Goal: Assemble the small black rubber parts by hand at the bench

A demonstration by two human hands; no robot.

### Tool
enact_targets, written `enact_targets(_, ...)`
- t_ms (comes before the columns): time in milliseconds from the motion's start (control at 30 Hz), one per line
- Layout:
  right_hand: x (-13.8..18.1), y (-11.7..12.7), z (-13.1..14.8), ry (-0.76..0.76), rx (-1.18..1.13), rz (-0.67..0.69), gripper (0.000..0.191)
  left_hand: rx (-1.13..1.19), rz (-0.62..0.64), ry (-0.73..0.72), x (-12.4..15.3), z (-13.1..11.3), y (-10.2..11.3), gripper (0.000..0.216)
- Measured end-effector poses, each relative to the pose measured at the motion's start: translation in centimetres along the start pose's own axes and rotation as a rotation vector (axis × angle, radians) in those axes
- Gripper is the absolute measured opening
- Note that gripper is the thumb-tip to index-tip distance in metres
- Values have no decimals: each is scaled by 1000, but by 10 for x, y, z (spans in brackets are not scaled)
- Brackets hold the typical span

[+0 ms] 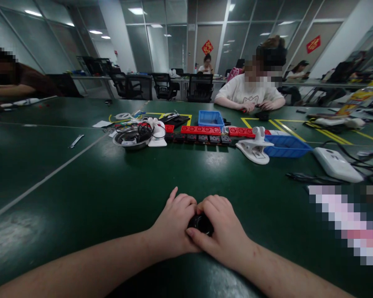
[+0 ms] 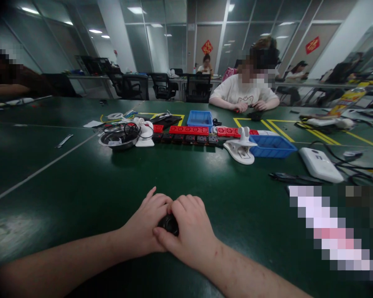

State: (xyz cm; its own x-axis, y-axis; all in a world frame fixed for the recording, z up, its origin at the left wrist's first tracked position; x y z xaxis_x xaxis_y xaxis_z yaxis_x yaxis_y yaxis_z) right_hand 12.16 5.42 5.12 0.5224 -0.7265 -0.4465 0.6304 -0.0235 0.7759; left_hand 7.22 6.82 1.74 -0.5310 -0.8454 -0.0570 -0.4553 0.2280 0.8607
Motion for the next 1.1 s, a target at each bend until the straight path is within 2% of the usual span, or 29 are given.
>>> enact_targets(200,-2,6,19,163,-73,-21,11,72,88,-76,-2,0,-7,39)
enact_targets(400,2,8,40,366,-221,-25,17,64,141,-170,-2,-4,-8,35)
enact_targets(633,8,9,56,511,-248,-16,18,20,136,-197,0,-5,-9,39)
enact_targets(733,7,15,52,473,-273,-81,21,-5,140,-201,2,-6,-11,47)
enact_targets(833,5,14,34,300,-180,-110,17,-16,128,-189,2,-6,-10,64)
enact_targets(900,4,12,20,162,-88,-105,22,2,115,-177,1,-6,-8,72)
enact_targets(967,5,10,11,81,-29,-91,32,31,88,-166,0,-6,-4,71)
enact_targets(1100,6,4,11,55,27,-47,37,26,25,-150,0,-7,2,59)
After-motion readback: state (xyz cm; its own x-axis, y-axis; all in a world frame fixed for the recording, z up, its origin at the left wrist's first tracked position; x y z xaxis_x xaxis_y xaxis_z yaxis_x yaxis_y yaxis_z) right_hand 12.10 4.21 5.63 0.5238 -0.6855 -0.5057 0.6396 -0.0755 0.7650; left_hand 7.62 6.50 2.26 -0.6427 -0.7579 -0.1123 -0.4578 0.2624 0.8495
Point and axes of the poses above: each hand's wrist, its own x-axis away from the middle knuckle, its own y-axis out of the back of the hand, z = x × y, the point moved 10 cm from there along -x, towards the middle knuckle, and after that the axes turned 9 degrees about y, right-handed, at the moved point
